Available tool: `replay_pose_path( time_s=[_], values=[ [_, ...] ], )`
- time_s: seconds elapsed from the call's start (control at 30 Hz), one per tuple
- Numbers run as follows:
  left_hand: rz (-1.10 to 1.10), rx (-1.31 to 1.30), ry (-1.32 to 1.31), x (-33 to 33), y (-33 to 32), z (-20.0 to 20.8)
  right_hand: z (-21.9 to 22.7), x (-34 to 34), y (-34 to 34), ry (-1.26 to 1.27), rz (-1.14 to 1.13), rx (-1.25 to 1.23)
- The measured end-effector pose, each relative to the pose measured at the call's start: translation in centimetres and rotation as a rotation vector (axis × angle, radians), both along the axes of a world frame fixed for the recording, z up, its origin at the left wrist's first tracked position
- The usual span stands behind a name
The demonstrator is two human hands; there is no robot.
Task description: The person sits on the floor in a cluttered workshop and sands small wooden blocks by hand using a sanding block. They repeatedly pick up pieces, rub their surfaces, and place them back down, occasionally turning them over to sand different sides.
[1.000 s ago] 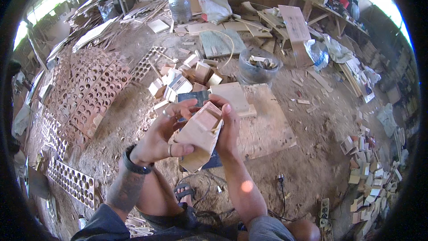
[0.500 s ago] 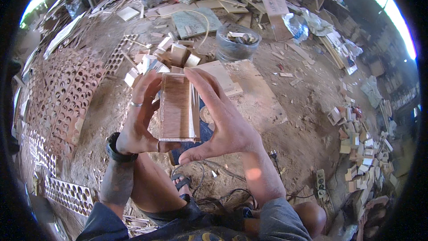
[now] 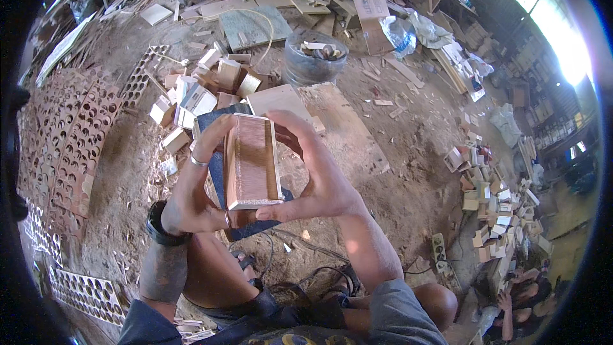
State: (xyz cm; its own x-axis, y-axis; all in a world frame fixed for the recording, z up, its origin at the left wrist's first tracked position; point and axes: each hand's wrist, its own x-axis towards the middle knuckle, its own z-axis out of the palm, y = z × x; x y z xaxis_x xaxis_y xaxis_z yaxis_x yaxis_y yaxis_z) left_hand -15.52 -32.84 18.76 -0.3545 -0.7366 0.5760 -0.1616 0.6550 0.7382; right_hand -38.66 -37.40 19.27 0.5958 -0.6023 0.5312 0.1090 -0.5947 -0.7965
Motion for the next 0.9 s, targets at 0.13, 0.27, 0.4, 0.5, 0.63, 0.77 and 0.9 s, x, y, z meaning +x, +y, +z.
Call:
replay_pose_path(
  time_s=[0.13,0.27,0.4,0.5,0.63,0.77,0.9],
  values=[
    [-0.038,0.096,0.168,-0.3,-0.5,-0.3,-0.1,-0.1,0.2,-0.060,0.026,0.088],
    [0.029,0.081,0.181,-0.4,-1.2,-0.5,-1.7,-0.5,-1.4,0.040,-0.157,0.019],
    [0.371,0.179,-0.065,0.1,-0.3,-0.4,-4.1,-0.5,-4.0,0.201,-0.366,0.134],
    [0.052,0.309,-0.160,0.9,0.9,-0.3,-4.9,-0.1,-5.5,0.319,-0.359,0.363],
    [-0.066,0.227,-0.349,0.6,2.1,-0.6,-4.7,3.3,-8.9,0.277,-0.318,0.247],
    [0.004,0.179,-0.479,0.3,2.2,-1.1,-1.2,9.0,-16.9,0.443,-0.640,-0.325],
    [0.020,0.183,-0.525,0.6,1.7,-1.1,5.2,10.6,-19.9,0.427,-0.751,-0.569]
  ],
)
